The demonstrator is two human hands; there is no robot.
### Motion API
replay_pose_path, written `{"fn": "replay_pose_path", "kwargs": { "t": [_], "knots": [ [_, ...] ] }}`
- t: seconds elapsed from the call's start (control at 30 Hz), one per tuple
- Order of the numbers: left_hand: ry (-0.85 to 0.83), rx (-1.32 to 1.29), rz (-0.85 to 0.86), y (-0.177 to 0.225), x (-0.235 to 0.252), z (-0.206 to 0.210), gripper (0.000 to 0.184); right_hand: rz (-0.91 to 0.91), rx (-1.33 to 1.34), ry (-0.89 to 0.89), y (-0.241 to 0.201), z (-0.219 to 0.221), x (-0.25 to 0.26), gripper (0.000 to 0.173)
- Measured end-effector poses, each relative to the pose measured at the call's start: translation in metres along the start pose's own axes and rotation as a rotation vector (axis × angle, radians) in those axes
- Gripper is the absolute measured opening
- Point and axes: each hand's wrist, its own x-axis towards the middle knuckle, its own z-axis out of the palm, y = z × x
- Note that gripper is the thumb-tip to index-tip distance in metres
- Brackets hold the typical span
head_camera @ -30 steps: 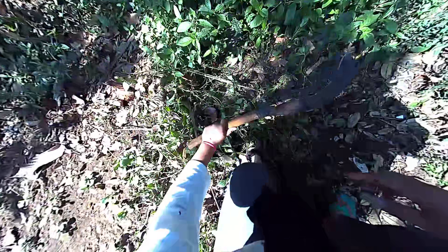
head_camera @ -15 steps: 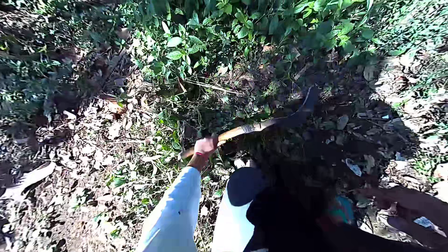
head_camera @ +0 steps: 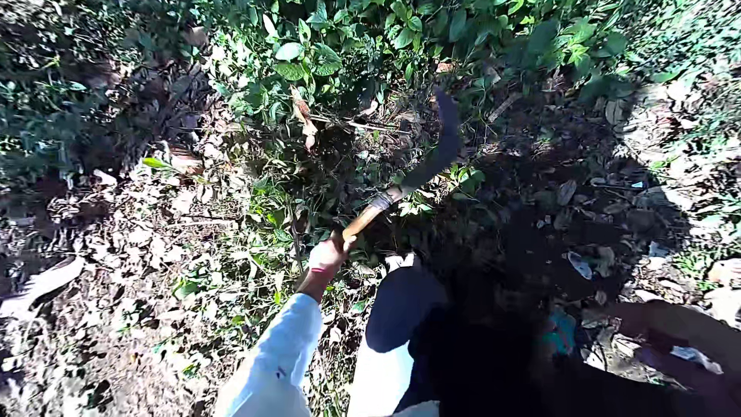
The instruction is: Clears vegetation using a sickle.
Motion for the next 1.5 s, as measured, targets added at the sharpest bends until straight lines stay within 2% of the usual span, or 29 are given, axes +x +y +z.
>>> {"fn": "replay_pose_path", "kwargs": {
  "t": [0.07,0.1,0.17,0.23,0.27,0.33,0.37,0.4,0.47,0.6,0.63,0.67,0.73,0.8,0.87,0.9,0.97,1.07,1.1,1.13,1.17,1.23,1.27,1.3,1.37,1.5],
  "knots": [
    [-0.024,0.122,0.135,0.014,0.025,-0.001,0.058,-0.027,-0.021,0.029,0.0,0.002,0.002,0.046],
    [-0.019,0.125,0.142,-0.002,0.033,0.01,0.056,-0.029,-0.015,0.035,0.0,0.003,0.003,0.046],
    [-0.041,0.032,-0.047,-0.084,0.015,0.043,0.061,-0.031,-0.014,0.03,0.005,0.003,0.003,0.047],
    [-0.02,-0.08,-0.352,-0.18,-0.049,0.066,0.07,-0.002,0.008,0.008,0.011,0.003,0.001,0.049],
    [0.023,-0.139,-0.475,-0.211,-0.082,0.069,0.07,0.021,0.025,-0.006,0.012,0.002,0.0,0.049],
    [0.072,-0.179,-0.613,-0.244,-0.126,0.065,0.071,0.044,0.039,-0.021,0.015,0.001,-0.001,0.049],
    [0.082,-0.172,-0.608,-0.245,-0.139,0.059,0.07,0.043,0.041,-0.023,0.015,0.0,-0.001,0.049],
    [0.085,-0.145,-0.559,-0.241,-0.141,0.051,0.068,0.033,0.04,-0.015,0.016,-0.001,0.0,0.048],
    [0.022,-0.028,-0.41,-0.204,-0.125,0.036,0.068,-0.003,0.011,0.019,0.014,-0.002,0.0,0.047],
    [-0.119,0.19,-0.014,-0.065,-0.039,0.019,0.068,-0.043,-0.025,0.046,0.005,0.0,0.006,0.047],
    [-0.145,0.219,0.044,-0.044,-0.016,0.018,0.067,-0.049,-0.033,0.05,0.004,0.001,0.008,0.047],
    [-0.172,0.231,0.057,-0.043,0.002,0.021,0.068,-0.049,-0.033,0.05,0.003,0.003,0.01,0.047],
    [-0.188,0.162,-0.057,-0.101,0.009,0.043,0.071,-0.036,-0.023,0.036,0.003,0.002,0.009,0.047],
    [-0.137,0.026,-0.248,-0.172,-0.033,0.067,0.069,0.01,0.017,0.0,0.005,0.001,0.004,0.046],
    [-0.115,-0.088,-0.307,-0.19,-0.078,0.079,0.064,0.059,0.056,-0.026,0.007,0.002,-0.002,0.045],
    [-0.121,-0.102,-0.28,-0.182,-0.087,0.077,0.06,0.074,0.074,-0.031,0.008,0.004,-0.003,0.045],
    [-0.16,-0.013,-0.137,-0.135,-0.072,0.055,0.059,0.078,0.079,-0.028,0.007,0.006,-0.004,0.045],
    [-0.155,0.196,0.149,-0.04,-0.004,0.01,0.067,0.028,0.016,0.013,0.004,0.007,0.0,0.045],
    [-0.154,0.216,0.167,-0.032,0.017,0.008,0.069,0.012,-0.009,0.023,0.003,0.007,0.002,0.046],
    [-0.143,0.193,0.122,-0.048,0.027,0.018,0.069,0.007,-0.02,0.027,0.003,0.007,0.003,0.046],
    [-0.124,0.13,0.023,-0.084,0.021,0.039,0.068,0.014,-0.009,0.021,0.002,0.006,0.002,0.046],
    [-0.059,-0.049,-0.281,-0.169,-0.036,0.083,0.063,0.059,0.069,-0.003,-0.001,0.004,-0.004,0.046],
    [-0.03,-0.112,-0.368,-0.197,-0.068,0.097,0.061,0.085,0.096,-0.011,0.0,0.004,-0.007,0.047],
    [-0.02,-0.141,-0.389,-0.208,-0.089,0.104,0.06,0.117,0.108,-0.016,0.002,0.005,-0.008,0.047],
    [-0.032,-0.11,-0.321,-0.19,-0.101,0.093,0.061,0.121,0.1,-0.029,0.003,0.01,-0.009,0.047],
    [-0.114,0.104,0.068,-0.052,-0.006,0.032,0.065,0.033,0.029,0.01,-0.005,0.01,-0.004,0.047]
  ]
}}
